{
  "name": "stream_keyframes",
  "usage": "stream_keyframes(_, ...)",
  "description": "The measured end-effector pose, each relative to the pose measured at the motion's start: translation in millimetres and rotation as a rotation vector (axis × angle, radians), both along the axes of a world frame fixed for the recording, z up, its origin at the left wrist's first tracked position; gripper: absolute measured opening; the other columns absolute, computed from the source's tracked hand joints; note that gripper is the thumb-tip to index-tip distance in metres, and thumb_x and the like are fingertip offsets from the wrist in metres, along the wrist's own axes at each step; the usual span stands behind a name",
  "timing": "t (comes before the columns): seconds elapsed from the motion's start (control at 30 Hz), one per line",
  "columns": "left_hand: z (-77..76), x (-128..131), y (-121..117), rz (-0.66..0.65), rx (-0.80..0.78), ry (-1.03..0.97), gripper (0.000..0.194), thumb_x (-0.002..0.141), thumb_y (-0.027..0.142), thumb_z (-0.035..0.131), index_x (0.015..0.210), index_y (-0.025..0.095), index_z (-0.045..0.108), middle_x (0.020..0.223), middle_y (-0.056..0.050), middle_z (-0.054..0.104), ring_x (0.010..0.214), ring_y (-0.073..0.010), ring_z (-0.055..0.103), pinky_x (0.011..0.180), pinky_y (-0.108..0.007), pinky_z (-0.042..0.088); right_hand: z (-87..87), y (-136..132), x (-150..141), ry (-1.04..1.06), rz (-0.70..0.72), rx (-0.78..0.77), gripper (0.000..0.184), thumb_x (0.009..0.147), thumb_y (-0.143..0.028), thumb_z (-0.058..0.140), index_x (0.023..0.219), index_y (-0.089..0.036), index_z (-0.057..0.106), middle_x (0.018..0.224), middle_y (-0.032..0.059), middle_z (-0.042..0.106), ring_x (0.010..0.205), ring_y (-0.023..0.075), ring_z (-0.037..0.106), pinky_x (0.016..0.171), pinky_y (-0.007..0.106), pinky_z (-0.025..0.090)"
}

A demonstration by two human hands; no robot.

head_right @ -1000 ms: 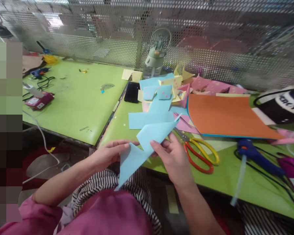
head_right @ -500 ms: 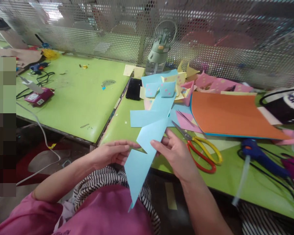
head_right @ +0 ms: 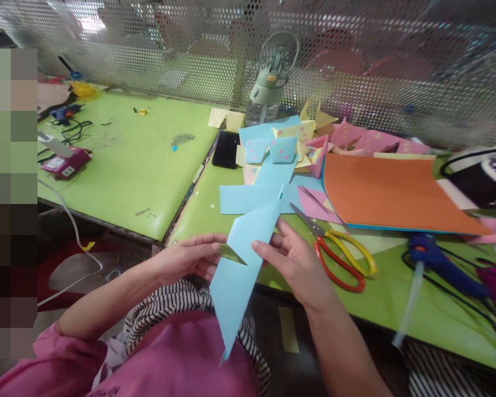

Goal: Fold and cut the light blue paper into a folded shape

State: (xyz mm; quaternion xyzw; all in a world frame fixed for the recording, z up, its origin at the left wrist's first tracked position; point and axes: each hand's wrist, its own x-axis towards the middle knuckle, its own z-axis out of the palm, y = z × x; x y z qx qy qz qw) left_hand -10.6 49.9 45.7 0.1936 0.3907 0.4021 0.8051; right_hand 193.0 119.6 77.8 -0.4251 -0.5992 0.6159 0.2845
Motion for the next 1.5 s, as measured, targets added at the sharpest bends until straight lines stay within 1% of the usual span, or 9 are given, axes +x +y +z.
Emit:
stream_keyframes(0.47,0.5,1.7,-1.1,0.017,0.018,0.034,0.027,0.087,0.032,0.066,0.111,0.018,0.065,0.082,-0.004,0.073,0.065,-0.0124,0.068,0.066,-0.027,0.051,-0.1,-2.5,0.0,0.026,-0.005,-0.029,0.051,0.076,-0.041,0.074,0.123,-0.029,0.056,0.108,0.0044,0.074,0.096,0.0235,0.069,0.088,0.041,0.056)
stream_keyframes(0.63,0.7,2.3,-1.0,-0.001,0.075,0.051,0.025,0.086,0.037,0.067,0.1,0.016,0.069,0.083,-0.004,0.072,0.067,-0.0113,0.067,0.067,-0.025,0.052,-3.4,-1.1,-0.7,0.079,0.007,-0.051,0.049,0.077,-0.038,0.074,0.122,-0.028,0.057,0.107,0.0042,0.075,0.096,0.0233,0.07,0.088,0.04,0.056)
stream_keyframes(0.83,2.8,2.0,0.0,-0.005,0.109,0.059,0.041,0.079,0.048,0.072,0.104,0.016,0.067,0.084,-0.005,0.071,0.066,-0.0121,0.067,0.065,-0.025,0.051,-4.5,-0.3,0.4,0.068,-0.009,-0.065,0.05,0.078,-0.039,0.072,0.123,-0.026,0.056,0.107,0.0059,0.074,0.096,0.0253,0.07,0.081,0.038,0.058)
stream_keyframes(0.97,6.9,4.4,1.6,0.007,0.224,0.168,0.046,0.081,0.051,0.069,0.112,0.017,0.063,0.089,-0.005,0.071,0.07,-0.0123,0.066,0.068,-0.026,0.052,-3.3,-4.1,-1.6,0.046,-0.023,-0.044,0.053,0.078,-0.04,0.072,0.126,-0.027,0.053,0.109,0.0048,0.074,0.099,0.0247,0.069,0.084,0.037,0.057)
stream_keyframes(1.07,7.7,6.2,3.1,-0.027,0.341,0.246,0.047,0.083,0.048,0.067,0.117,0.017,0.061,0.085,-0.004,0.071,0.069,-0.0129,0.064,0.067,-0.027,0.051,-3.8,-7.2,-2.8,0.016,-0.026,0.009,0.05,0.077,-0.044,0.073,0.121,-0.026,0.056,0.115,0.006,0.072,0.105,0.026,0.067,0.087,0.039,0.057)
stream_keyframes(1.27,4.4,6.7,3.2,-0.048,0.383,0.319,0.04,0.088,0.047,0.062,0.113,0.015,0.062,0.077,-0.003,0.068,0.067,-0.0126,0.062,0.062,-0.025,0.047,-7.0,-7.9,-0.5,-0.03,0.002,0.028,0.05,0.075,-0.044,0.075,0.118,-0.024,0.058,0.116,0.0074,0.071,0.105,0.0272,0.067,0.084,0.038,0.058)
stream_keyframes(1.33,4.4,6.9,3.0,-0.065,0.373,0.291,0.048,0.083,0.04,0.07,0.122,0.017,0.057,0.077,-0.001,0.066,0.066,-0.0121,0.061,0.062,-0.025,0.046,-8.7,-7.1,-0.9,-0.024,-0.023,0.046,0.052,0.074,-0.043,0.076,0.119,-0.024,0.058,0.114,0.0068,0.071,0.103,0.0262,0.067,0.083,0.037,0.058)
stream_keyframes(1.43,6.4,5.4,3.7,-0.056,0.38,0.226,0.079,0.074,0.025,0.078,0.142,0.023,0.038,0.087,-0.001,0.066,0.074,-0.0139,0.064,0.068,-0.027,0.048,-10.6,-7.8,-5.1,0.022,-0.168,0.085,0.046,0.074,-0.042,0.076,0.113,-0.024,0.06,0.104,0.0046,0.073,0.093,0.0228,0.069,0.075,0.033,0.059)
stream_keyframes(1.5,9.2,0.4,4.9,-0.043,0.4,0.265,0.081,0.075,0.025,0.076,0.144,0.023,0.034,0.087,-0.001,0.065,0.074,-0.0144,0.063,0.067,-0.028,0.049,-11.0,-10.6,-8.8,0.087,-0.277,0.077,0.043,0.075,-0.043,0.074,0.11,-0.024,0.059,0.096,0.0034,0.072,0.082,0.0204,0.069,0.063,0.03,0.059)
